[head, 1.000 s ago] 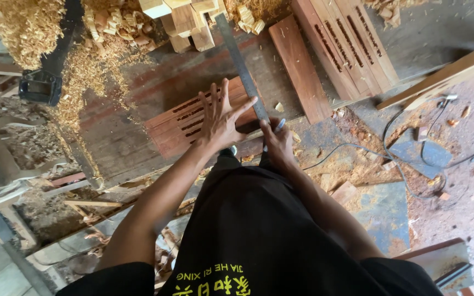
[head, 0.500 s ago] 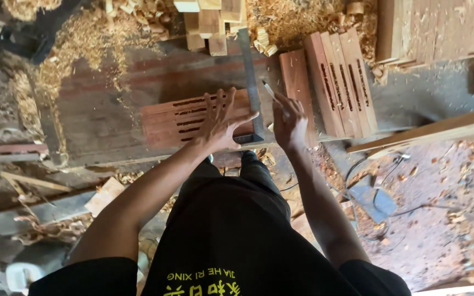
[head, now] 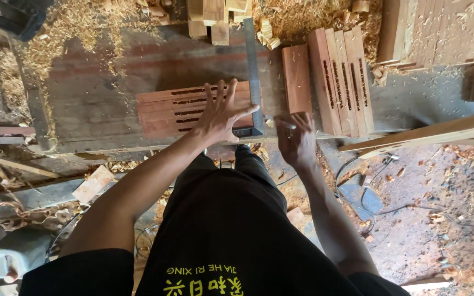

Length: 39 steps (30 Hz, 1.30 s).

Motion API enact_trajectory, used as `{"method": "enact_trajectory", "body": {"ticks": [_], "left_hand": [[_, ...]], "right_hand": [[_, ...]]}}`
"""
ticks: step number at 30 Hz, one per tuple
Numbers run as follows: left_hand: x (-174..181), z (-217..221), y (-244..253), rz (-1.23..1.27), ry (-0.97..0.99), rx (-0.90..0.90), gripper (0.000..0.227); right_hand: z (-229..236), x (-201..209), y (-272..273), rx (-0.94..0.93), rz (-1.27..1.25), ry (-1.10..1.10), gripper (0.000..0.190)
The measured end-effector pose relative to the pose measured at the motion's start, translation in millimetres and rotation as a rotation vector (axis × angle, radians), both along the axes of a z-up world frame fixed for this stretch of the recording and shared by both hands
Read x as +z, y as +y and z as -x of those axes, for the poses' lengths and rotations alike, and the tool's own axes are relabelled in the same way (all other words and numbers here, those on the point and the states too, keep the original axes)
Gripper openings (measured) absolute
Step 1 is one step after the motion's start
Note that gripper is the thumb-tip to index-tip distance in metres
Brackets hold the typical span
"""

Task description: The person uses a metal ruler and a white marker to draw straight lines on several rectangular wooden planks. They repeatedly position the ruler on the wood, draw a line, and then move to the next plank to repeat the process.

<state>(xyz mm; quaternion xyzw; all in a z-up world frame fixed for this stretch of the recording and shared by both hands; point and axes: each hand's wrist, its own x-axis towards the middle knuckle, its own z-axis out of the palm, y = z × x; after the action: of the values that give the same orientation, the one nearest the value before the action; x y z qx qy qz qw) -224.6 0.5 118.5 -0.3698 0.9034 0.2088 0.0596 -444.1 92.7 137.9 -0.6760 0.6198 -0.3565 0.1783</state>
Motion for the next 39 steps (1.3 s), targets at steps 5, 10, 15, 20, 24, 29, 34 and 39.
{"method": "enact_trajectory", "body": {"ticks": [5, 10, 15, 20, 24, 29, 34, 39], "left_hand": [[6.6, -0.1, -0.1, 0.020, -0.030, -0.017, 0.112], [6.8, 0.1, 1.1, 0.040, -0.066, -0.025, 0.114], [7.1, -0.5, 0.3, 0.008, -0.037, -0.018, 0.113], [7.6, -1.2, 0.3, 0.007, -0.031, -0.014, 0.111], [-13.0, -2.6, 3.9, 0.029, 0.040, 0.015, 0.113], [-51.5, -3.3, 10.3, 0.117, 0.115, 0.026, 0.122], [19.3, 15.5, 47.7, -0.018, 0.455, 0.263, 0.067], [8.7, 28.9, 89.9, 0.561, 0.569, 0.263, 0.031]], "right_hand": [[-1.3, 7.4, -40.9, -0.027, 0.096, 0.022, 0.019], [-12.3, 10.3, -47.6, 0.022, 0.141, 0.004, 0.017], [1.3, -6.5, 6.0, 0.086, 0.085, -0.034, 0.015], [7.8, 0.0, 36.1, 0.075, 0.046, -0.024, 0.017], [-17.7, -53.1, 39.4, -0.185, -0.537, -0.252, 0.022], [-31.5, -131.5, 50.9, -0.322, -0.962, -0.282, 0.042], [-49.8, 80.7, 30.3, -0.254, -0.911, -0.240, 0.045], [-30.7, 36.9, 53.1, -0.318, -0.504, -0.137, 0.023]]}}
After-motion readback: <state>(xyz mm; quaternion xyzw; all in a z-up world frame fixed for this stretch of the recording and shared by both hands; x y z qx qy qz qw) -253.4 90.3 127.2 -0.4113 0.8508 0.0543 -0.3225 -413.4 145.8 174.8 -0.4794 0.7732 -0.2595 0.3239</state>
